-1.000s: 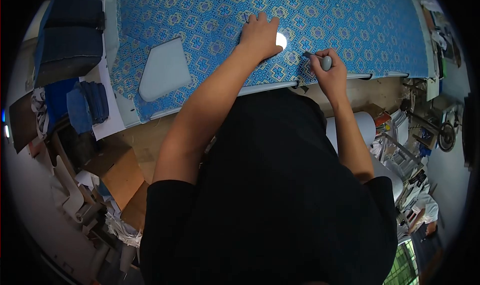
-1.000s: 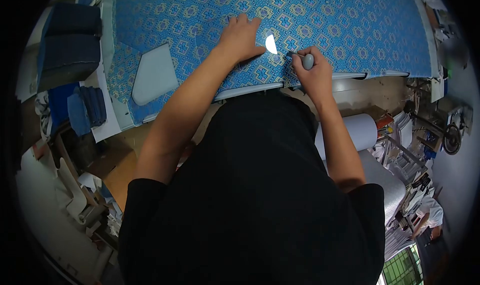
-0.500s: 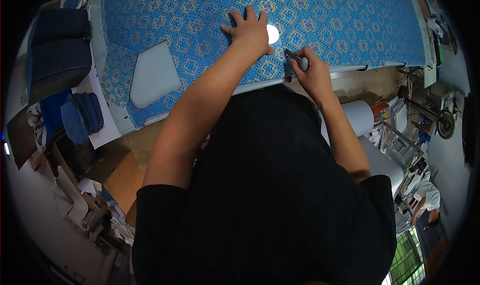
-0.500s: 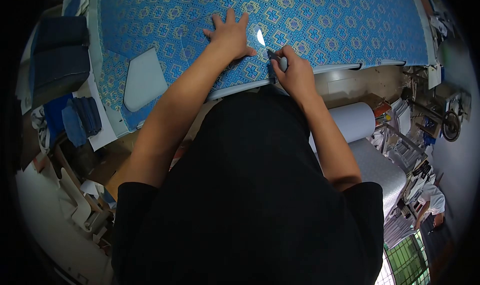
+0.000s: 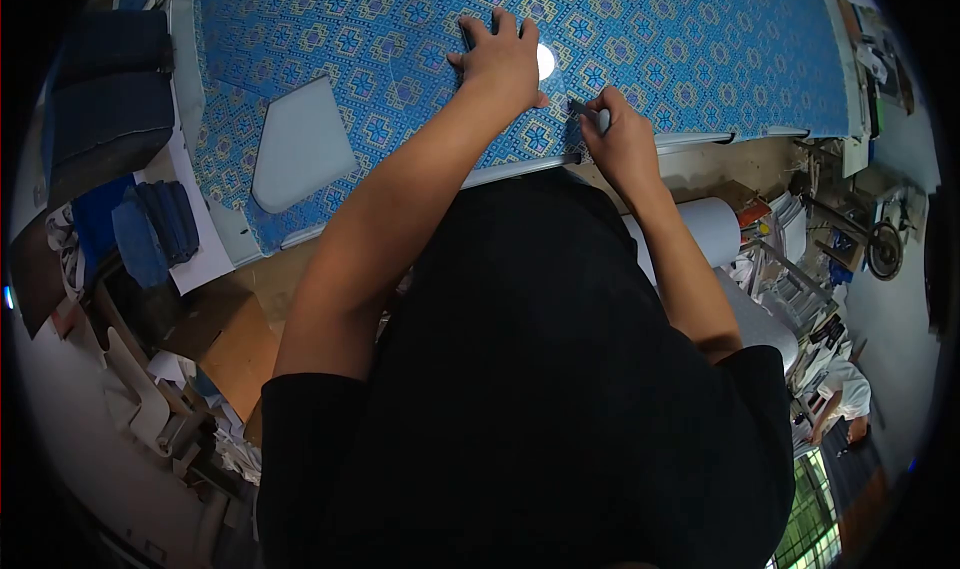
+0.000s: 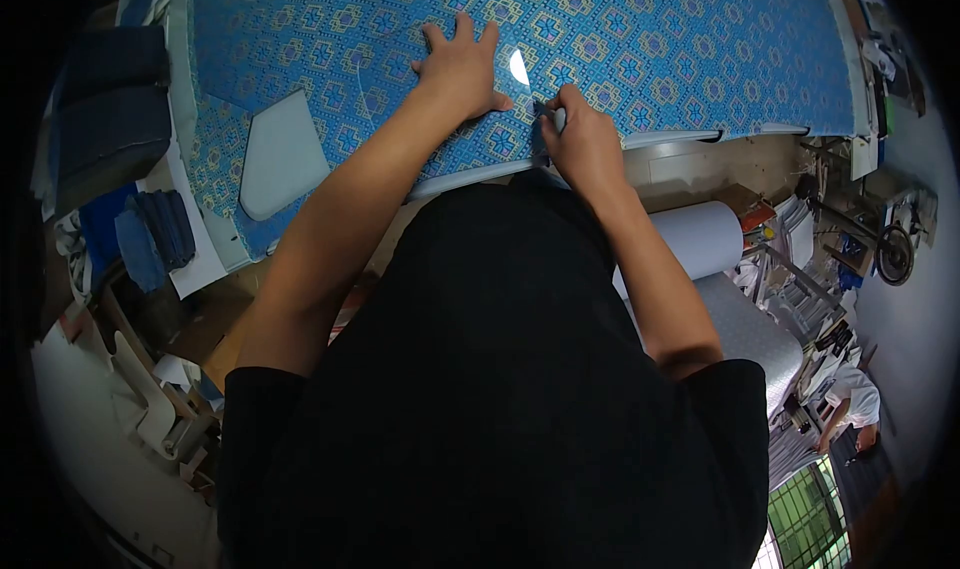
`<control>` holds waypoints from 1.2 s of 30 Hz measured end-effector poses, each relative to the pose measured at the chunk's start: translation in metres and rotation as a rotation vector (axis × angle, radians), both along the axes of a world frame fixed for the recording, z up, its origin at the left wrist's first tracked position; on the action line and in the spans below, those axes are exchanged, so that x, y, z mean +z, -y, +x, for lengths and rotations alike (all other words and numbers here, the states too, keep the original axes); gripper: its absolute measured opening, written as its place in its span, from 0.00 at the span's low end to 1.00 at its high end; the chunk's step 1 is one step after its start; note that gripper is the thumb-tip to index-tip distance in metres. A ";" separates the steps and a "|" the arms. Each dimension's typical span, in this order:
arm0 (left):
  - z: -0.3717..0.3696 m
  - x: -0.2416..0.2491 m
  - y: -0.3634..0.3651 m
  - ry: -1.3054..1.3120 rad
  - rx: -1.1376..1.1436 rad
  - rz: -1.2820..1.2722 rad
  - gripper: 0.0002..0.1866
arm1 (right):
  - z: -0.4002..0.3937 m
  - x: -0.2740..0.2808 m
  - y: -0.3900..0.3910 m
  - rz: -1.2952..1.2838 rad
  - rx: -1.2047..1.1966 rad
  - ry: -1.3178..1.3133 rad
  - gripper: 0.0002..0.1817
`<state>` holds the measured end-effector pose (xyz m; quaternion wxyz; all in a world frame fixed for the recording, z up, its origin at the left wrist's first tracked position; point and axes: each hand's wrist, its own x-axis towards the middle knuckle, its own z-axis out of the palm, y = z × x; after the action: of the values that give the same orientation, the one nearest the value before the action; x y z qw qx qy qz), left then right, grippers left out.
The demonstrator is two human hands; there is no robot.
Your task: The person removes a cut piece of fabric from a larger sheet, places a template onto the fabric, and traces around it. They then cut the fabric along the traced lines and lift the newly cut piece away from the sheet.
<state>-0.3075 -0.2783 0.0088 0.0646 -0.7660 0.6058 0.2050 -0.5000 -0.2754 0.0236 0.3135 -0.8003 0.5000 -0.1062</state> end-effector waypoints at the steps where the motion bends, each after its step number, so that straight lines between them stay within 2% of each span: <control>1: 0.000 0.000 0.000 0.005 -0.003 -0.007 0.61 | 0.001 -0.002 -0.001 -0.011 -0.013 -0.009 0.12; 6: 0.000 0.001 0.002 0.004 -0.012 -0.004 0.60 | 0.003 -0.015 0.003 -0.072 -0.031 0.077 0.13; 14: 0.001 0.005 0.001 -0.009 -0.036 -0.010 0.59 | 0.074 -0.030 0.088 -0.254 0.014 0.052 0.13; 18: 0.002 0.006 0.001 -0.003 -0.046 -0.003 0.59 | 0.087 -0.033 0.100 -0.315 0.017 0.124 0.13; 25: 0.004 0.004 -0.003 0.008 -0.062 -0.046 0.59 | 0.086 -0.039 0.096 -0.338 0.002 0.197 0.14; 27: 0.003 0.005 -0.004 0.007 -0.042 -0.043 0.58 | 0.085 -0.036 0.097 -0.254 -0.033 0.154 0.14; 31: 0.003 0.013 -0.007 -0.029 0.004 -0.049 0.58 | 0.077 -0.033 0.112 -0.241 0.090 0.187 0.13; 33: 0.002 0.009 -0.009 -0.038 0.063 -0.047 0.58 | 0.070 -0.029 0.127 -0.100 0.159 0.145 0.13; 35: 0.003 0.004 -0.010 -0.042 0.121 -0.049 0.59 | 0.066 -0.024 0.149 -0.073 0.270 0.122 0.12; 36: 0.001 0.001 -0.013 -0.067 0.155 -0.092 0.59 | 0.063 -0.021 0.161 -0.011 0.386 0.097 0.11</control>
<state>-0.3065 -0.2653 0.0103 -0.0070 -0.8055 0.5552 0.2068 -0.4366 -0.4362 0.0023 0.3472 -0.8770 0.3210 -0.0852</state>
